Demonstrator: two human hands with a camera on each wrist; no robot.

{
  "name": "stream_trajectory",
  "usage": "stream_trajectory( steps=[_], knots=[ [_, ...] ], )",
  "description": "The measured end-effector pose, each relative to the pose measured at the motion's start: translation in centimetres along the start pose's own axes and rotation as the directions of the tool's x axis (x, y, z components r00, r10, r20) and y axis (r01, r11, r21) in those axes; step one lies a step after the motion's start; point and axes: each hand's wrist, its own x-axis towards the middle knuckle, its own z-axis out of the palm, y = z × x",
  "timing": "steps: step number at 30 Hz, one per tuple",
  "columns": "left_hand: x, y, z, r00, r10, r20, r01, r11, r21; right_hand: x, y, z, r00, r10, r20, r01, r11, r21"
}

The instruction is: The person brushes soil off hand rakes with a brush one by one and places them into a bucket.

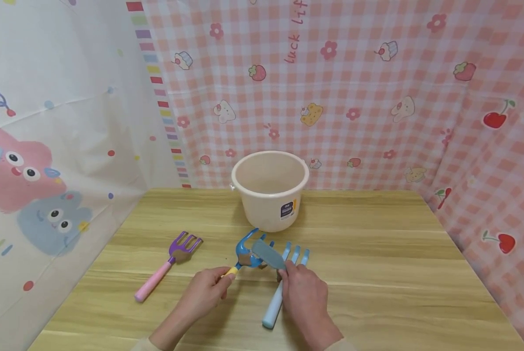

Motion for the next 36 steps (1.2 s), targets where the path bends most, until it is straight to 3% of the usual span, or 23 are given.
stream_trajectory(
  steps=[15,25,36],
  knots=[
    [0.08,-0.13,-0.01,1.0,0.005,-0.003,-0.005,1.0,0.013,0.4,0.76,0.05,0.999,0.05,0.012,-0.051,0.999,0.012],
    [0.19,-0.25,-0.3,1.0,-0.025,-0.009,0.025,0.999,0.037,0.13,0.97,-0.23,1.0,0.007,-0.031,-0.007,1.0,-0.006],
    [0.32,-0.61,-0.32,0.999,-0.049,-0.004,0.049,0.998,0.042,0.34,0.63,-0.8,0.999,0.016,0.031,-0.016,1.0,0.004]
  ],
)
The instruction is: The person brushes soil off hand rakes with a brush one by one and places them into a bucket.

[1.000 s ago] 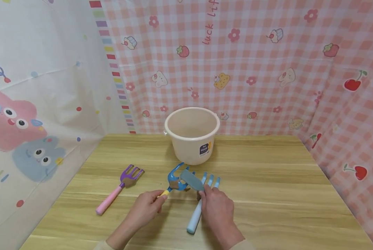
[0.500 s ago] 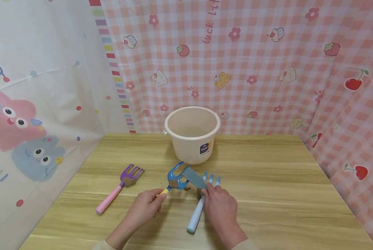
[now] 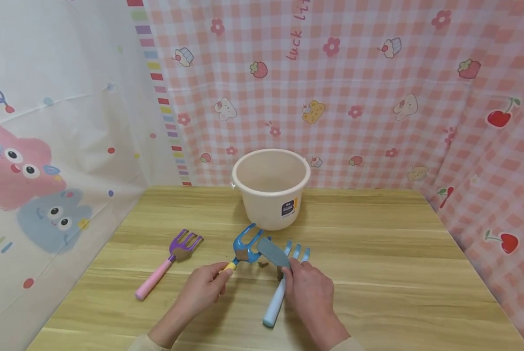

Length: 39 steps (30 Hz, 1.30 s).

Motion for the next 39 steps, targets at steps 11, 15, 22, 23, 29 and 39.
stream_trajectory(
  steps=[11,15,22,23,29,39],
  knots=[
    [0.1,0.1,-0.2,0.999,0.035,0.022,-0.035,0.999,0.009,-0.1,-2.0,-0.6,0.991,0.034,0.131,-0.071,0.954,0.291],
    [0.0,0.2,0.0,0.998,0.053,0.017,-0.054,0.998,0.027,-0.3,-2.0,-0.1,0.992,0.033,0.126,-0.067,0.957,0.281],
    [-0.1,0.1,0.1,0.999,0.039,0.022,-0.04,0.999,0.029,-0.1,-1.7,0.0,0.994,0.034,0.102,-0.045,0.993,0.11],
    [-0.1,0.1,0.1,0.999,0.041,0.022,-0.042,0.999,0.029,-0.2,-1.7,0.0,0.996,0.027,0.09,-0.035,0.995,0.095],
    [-0.1,0.0,0.1,0.999,0.031,0.025,-0.032,0.999,0.026,-0.1,-0.7,0.4,1.0,0.003,0.024,-0.005,0.999,0.047],
    [0.2,0.2,0.1,0.999,0.017,0.048,-0.017,1.0,-0.01,-0.5,-1.3,-0.2,0.999,-0.045,-0.025,0.049,0.976,0.213]
  ],
)
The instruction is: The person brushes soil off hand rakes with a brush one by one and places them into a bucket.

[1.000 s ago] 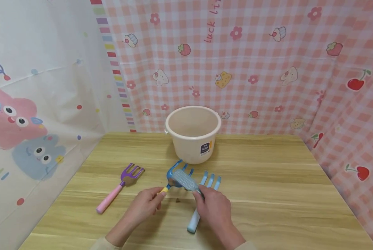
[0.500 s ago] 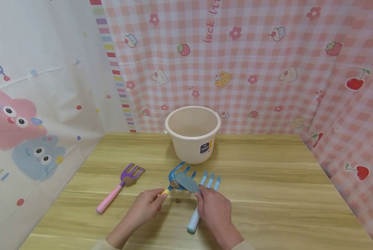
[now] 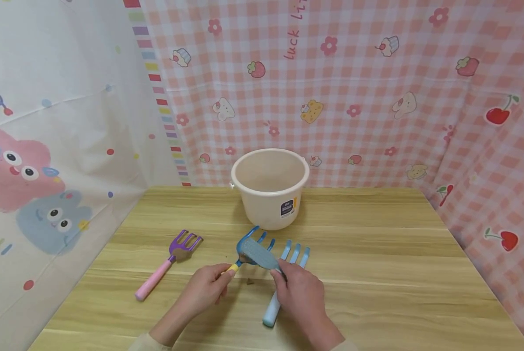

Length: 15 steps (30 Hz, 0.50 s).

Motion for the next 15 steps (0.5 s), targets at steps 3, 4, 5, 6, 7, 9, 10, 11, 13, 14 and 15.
stream_trajectory(
  steps=[3,4,5,6,7,9,10,11,13,14,15],
  knots=[
    [0.12,0.06,-0.03,1.0,0.005,0.007,-0.005,1.0,-0.001,-0.21,-0.22,0.28,0.997,-0.07,-0.017,0.07,0.998,0.0],
    [0.13,0.07,-0.02,1.0,0.005,0.008,-0.005,1.0,0.0,-0.29,-0.21,0.4,0.997,-0.08,-0.018,0.08,0.997,-0.008],
    [0.12,0.07,0.0,1.0,0.008,0.007,-0.008,1.0,0.002,-0.35,-0.18,0.51,0.997,-0.081,-0.013,0.081,0.997,-0.015],
    [0.13,0.06,0.03,1.0,0.008,0.007,-0.008,1.0,0.004,-0.38,-0.14,0.6,0.997,-0.079,-0.006,0.079,0.997,-0.022],
    [0.13,0.04,0.06,1.0,0.007,0.006,-0.007,1.0,0.007,-0.4,-0.08,0.68,0.998,-0.066,0.0,0.066,0.997,-0.03],
    [0.1,0.01,0.13,1.0,0.008,0.004,-0.008,1.0,0.009,-0.37,0.03,0.77,0.999,-0.032,0.014,0.033,0.999,-0.036],
    [0.07,0.01,0.15,1.0,0.009,0.003,-0.009,1.0,0.011,-0.34,0.1,0.8,1.0,-0.01,0.02,0.01,0.999,-0.039],
    [0.03,0.03,0.18,1.0,0.01,0.001,-0.01,1.0,0.014,-0.29,0.16,0.8,1.0,0.011,0.027,-0.01,0.999,-0.043],
    [-0.03,0.06,0.2,1.0,0.012,-0.003,-0.012,1.0,0.02,-0.2,0.26,0.76,0.998,0.051,0.041,-0.049,0.997,-0.053],
    [-0.07,0.09,0.22,1.0,0.015,-0.003,-0.015,1.0,0.022,-0.16,0.3,0.73,0.997,0.067,0.048,-0.064,0.996,-0.058],
    [-0.1,0.11,0.24,1.0,0.017,-0.004,-0.017,1.0,0.025,-0.14,0.35,0.7,0.995,0.081,0.052,-0.078,0.995,-0.065]
  ],
)
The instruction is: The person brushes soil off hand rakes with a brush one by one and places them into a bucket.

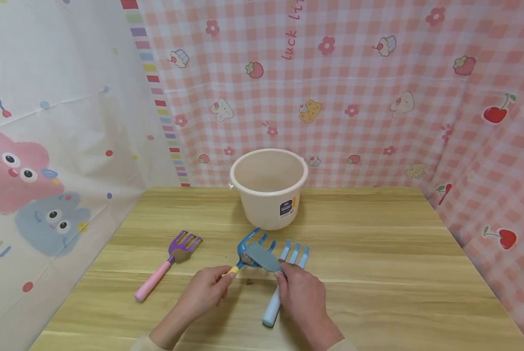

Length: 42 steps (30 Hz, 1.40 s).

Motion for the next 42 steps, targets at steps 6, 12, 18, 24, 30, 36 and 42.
stream_trajectory(
  steps=[6,12,18,24,30,36,42],
  knots=[
    [-0.1,0.0,0.0,1.0,0.014,-0.01,-0.014,1.0,-0.006,0.0,0.1,0.0,1.0,-0.018,-0.005,0.017,0.999,-0.043],
    [-0.2,-0.1,0.0,1.0,0.001,-0.006,-0.001,1.0,-0.017,0.1,0.9,0.1,0.997,-0.052,-0.054,0.046,0.993,-0.111],
    [-0.2,0.0,0.0,1.0,-0.01,0.003,0.01,1.0,-0.017,0.4,1.0,-0.4,0.998,-0.019,-0.056,0.017,0.999,-0.032],
    [0.1,0.1,0.0,1.0,-0.01,-0.001,0.01,1.0,-0.014,-0.1,-0.5,-0.6,0.996,-0.072,-0.047,0.075,0.994,0.084],
    [-0.1,-0.2,0.3,1.0,-0.005,-0.01,0.005,0.999,0.038,-0.1,-0.7,-0.4,0.999,-0.042,-0.005,0.042,0.999,0.032],
    [-0.2,-0.2,0.5,1.0,0.011,-0.022,-0.01,0.999,0.039,0.1,-0.5,-0.3,0.998,0.022,0.055,-0.022,1.0,0.0],
    [-0.1,-0.3,0.5,1.0,0.001,-0.017,0.0,0.999,0.046,0.1,-0.1,-0.1,0.997,0.042,0.068,-0.04,0.998,-0.038]
  ],
)
